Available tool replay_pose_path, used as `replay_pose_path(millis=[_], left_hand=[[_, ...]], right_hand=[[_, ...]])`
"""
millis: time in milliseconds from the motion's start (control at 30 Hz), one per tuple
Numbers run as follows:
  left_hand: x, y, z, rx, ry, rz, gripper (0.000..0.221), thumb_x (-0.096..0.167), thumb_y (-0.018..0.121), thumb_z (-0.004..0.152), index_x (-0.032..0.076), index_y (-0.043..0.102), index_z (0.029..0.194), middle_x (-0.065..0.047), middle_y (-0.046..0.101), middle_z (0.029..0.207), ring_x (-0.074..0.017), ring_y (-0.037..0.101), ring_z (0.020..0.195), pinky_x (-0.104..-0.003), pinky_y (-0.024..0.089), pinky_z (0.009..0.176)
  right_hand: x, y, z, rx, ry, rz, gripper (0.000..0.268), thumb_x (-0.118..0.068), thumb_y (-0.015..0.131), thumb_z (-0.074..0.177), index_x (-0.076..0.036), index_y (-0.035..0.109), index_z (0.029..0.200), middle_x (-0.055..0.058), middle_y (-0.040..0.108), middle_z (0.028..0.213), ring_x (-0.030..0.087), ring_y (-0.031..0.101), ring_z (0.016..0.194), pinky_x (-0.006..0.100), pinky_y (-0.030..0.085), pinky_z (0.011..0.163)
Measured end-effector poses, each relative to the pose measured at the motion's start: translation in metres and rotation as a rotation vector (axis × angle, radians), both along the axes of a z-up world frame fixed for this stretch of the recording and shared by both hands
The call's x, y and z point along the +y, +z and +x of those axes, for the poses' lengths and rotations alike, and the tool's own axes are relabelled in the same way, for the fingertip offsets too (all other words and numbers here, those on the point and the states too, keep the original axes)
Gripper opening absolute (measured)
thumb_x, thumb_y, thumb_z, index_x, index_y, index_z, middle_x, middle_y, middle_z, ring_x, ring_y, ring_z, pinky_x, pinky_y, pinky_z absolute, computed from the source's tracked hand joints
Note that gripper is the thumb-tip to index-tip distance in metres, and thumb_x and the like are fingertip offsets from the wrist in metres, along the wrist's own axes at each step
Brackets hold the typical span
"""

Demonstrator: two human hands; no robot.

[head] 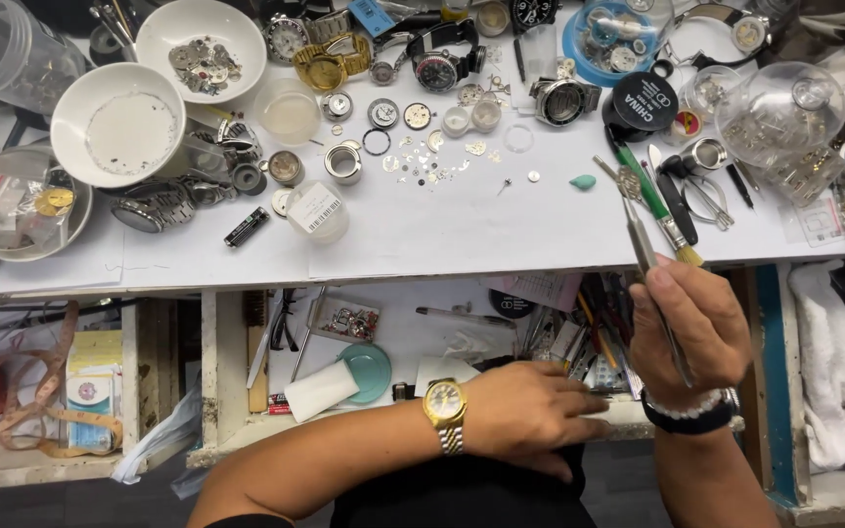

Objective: Assembling and repairing delicate watch components using precision tools like tweezers and applicators at a workbench.

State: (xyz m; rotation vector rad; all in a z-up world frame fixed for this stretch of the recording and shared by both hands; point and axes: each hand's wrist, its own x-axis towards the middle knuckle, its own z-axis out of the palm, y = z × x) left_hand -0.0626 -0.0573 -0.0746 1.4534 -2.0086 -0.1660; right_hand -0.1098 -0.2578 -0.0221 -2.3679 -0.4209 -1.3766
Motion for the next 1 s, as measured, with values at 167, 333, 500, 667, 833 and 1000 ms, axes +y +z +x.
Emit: replay_pose_path(millis=[167, 333, 500, 667, 833, 1000], left_hand=[[0.013, 0.052, 0.052, -0.132, 0.45, -0.055, 0.084, 0.04, 0.084, 0.081, 0.004, 0.044, 0.145, -0.019, 0.049, 0.15, -0.0363, 0.048, 0.142, -0.052, 0.045, 0.12], [0.005, 0.043, 0.08, -0.421, 0.795, 0.271, 0.131, 0.098, 0.051, 0.075, 0.002, 0.022, 0.16, -0.024, 0.019, 0.167, -0.041, 0.016, 0.156, -0.051, 0.016, 0.129], [-0.022, 0.045, 0.081, -0.48, 0.638, 0.406, 0.134, 0.102, 0.033, 0.081, -0.001, 0.002, 0.16, -0.027, -0.003, 0.167, -0.0411, -0.004, 0.155, -0.05, 0.004, 0.129], [-0.039, 0.015, 0.044, -0.158, 0.32, 0.021, 0.086, 0.053, 0.07, 0.086, -0.003, 0.04, 0.143, -0.027, 0.045, 0.143, -0.041, 0.044, 0.136, -0.05, 0.039, 0.116], [-0.009, -0.048, -0.011, 0.046, -0.033, 0.035, 0.007, 0.007, 0.068, 0.092, 0.006, 0.062, 0.088, -0.007, 0.061, 0.072, -0.0287, 0.064, 0.065, -0.043, 0.051, 0.042], [0.02, -0.034, 0.0, 0.231, 0.254, -0.119, 0.02, 0.02, 0.067, 0.093, 0.008, 0.06, 0.078, -0.005, 0.06, 0.069, -0.0275, 0.059, 0.062, -0.042, 0.05, 0.052]], right_hand=[[0.001, 0.003, -0.016, 0.045, -0.041, -0.007, 0.022, 0.012, 0.07, 0.104, 0.01, 0.064, 0.125, 0.031, 0.064, 0.113, 0.046, 0.069, 0.097, 0.053, 0.063, 0.083], [0.003, -0.002, -0.015, 0.026, -0.042, 0.005, 0.021, 0.012, 0.071, 0.103, 0.01, 0.064, 0.123, 0.03, 0.064, 0.112, 0.044, 0.069, 0.095, 0.05, 0.063, 0.081], [0.01, 0.0, -0.019, 0.053, -0.053, 0.015, 0.021, 0.011, 0.071, 0.103, 0.01, 0.064, 0.123, 0.03, 0.064, 0.114, 0.045, 0.069, 0.096, 0.052, 0.062, 0.084], [0.008, -0.001, -0.021, 0.04, -0.055, 0.017, 0.02, 0.011, 0.072, 0.104, 0.011, 0.064, 0.122, 0.031, 0.064, 0.113, 0.046, 0.069, 0.097, 0.051, 0.061, 0.084], [0.008, -0.012, -0.003, 0.056, 0.006, -0.003, 0.021, 0.012, 0.074, 0.1, 0.011, 0.067, 0.12, 0.031, 0.068, 0.11, 0.042, 0.069, 0.097, 0.047, 0.062, 0.08], [0.044, -0.01, 0.03, 0.142, 0.182, -0.023, 0.025, 0.013, 0.073, 0.094, 0.006, 0.069, 0.118, 0.024, 0.073, 0.106, 0.032, 0.072, 0.09, 0.037, 0.064, 0.077]])
